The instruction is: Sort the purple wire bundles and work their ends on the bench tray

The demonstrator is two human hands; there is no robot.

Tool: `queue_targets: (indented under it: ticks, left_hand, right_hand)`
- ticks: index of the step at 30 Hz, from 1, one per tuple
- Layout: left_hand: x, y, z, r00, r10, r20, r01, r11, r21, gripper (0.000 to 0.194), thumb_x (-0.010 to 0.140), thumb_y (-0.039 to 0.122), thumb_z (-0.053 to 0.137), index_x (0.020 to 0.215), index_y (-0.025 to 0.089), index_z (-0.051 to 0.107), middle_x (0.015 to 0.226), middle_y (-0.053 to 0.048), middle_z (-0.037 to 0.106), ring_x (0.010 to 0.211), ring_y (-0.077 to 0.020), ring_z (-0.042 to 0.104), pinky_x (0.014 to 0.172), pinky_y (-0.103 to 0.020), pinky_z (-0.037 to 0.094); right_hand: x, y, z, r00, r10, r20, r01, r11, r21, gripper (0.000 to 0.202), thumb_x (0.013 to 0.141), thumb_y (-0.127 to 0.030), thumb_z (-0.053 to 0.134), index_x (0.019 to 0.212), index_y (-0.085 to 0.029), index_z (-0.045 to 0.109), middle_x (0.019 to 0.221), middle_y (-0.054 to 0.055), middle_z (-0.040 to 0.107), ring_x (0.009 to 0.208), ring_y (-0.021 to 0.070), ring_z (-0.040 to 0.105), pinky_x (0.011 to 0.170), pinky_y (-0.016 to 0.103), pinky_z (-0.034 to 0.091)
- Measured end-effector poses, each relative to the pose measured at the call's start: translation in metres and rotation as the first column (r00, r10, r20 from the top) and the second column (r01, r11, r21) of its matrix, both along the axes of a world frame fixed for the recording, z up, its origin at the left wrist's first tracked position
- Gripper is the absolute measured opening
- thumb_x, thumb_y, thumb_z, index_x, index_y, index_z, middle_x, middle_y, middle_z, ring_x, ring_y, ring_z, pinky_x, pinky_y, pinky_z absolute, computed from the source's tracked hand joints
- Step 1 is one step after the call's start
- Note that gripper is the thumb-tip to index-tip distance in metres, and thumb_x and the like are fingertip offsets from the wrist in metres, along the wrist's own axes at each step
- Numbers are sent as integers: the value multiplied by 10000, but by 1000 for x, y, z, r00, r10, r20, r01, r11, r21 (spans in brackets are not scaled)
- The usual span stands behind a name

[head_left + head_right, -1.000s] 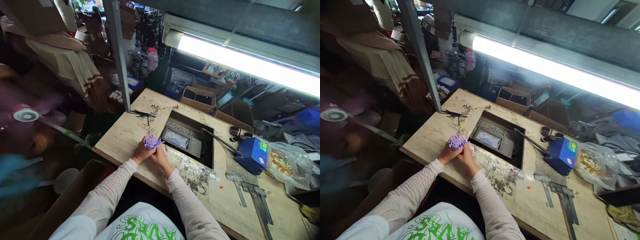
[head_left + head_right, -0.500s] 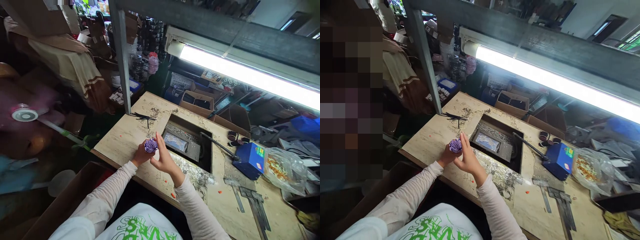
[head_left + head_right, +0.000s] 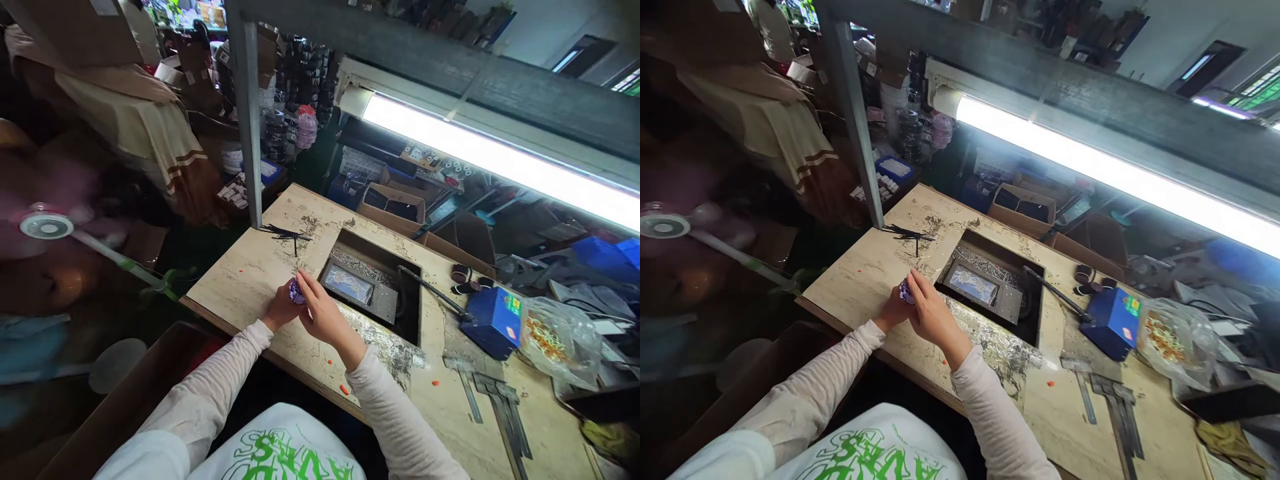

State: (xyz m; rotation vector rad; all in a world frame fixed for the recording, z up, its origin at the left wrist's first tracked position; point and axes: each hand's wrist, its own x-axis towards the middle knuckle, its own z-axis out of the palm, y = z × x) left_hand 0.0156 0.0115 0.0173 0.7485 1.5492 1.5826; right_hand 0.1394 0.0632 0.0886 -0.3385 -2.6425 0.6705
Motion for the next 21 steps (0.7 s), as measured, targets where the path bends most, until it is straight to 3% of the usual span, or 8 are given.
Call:
queue_targets:
  ticks: [6,12,17,21]
  left_hand:
    - [-1,1,-3,997,-18,-73,17,1000,-15,330,498,86,729,799,184,636,723,-33,655,694,-204,581,632,-312,479]
    - [-2,1,-4,991,-39,-126,40,999,5,316,508,119,723,799,202,631,709,-28,651,666,-202,585,632,-319,486]
    - [-1,2,-3,982,-40,-187,46,998,30,360,516,133,721,849,210,607,758,-24,653,686,-187,591,678,-309,492]
    - [-1,3,-2,966,-50,-252,57,998,21,225,590,150,678,790,177,580,699,-21,623,633,-162,559,636,-296,473]
  right_hand:
    - [0,-1,-6,997,-71,19,71,997,-12,904,769,-21,461,1516,-166,-25,1573,190,58,1445,309,153,1070,503,396]
    - [2,0,-7,998,-56,14,56,998,4,871,794,-86,506,1515,-162,23,1528,201,216,1426,295,222,1112,490,343]
    - [-6,-3,-7,973,-226,-51,224,973,-50,814,868,-285,558,1510,-178,69,1515,197,240,1406,293,278,1085,474,388]
    - [-11,-4,-11,954,-287,-91,285,958,-31,721,899,-280,508,1501,-164,129,1479,200,319,1369,294,353,1041,465,437]
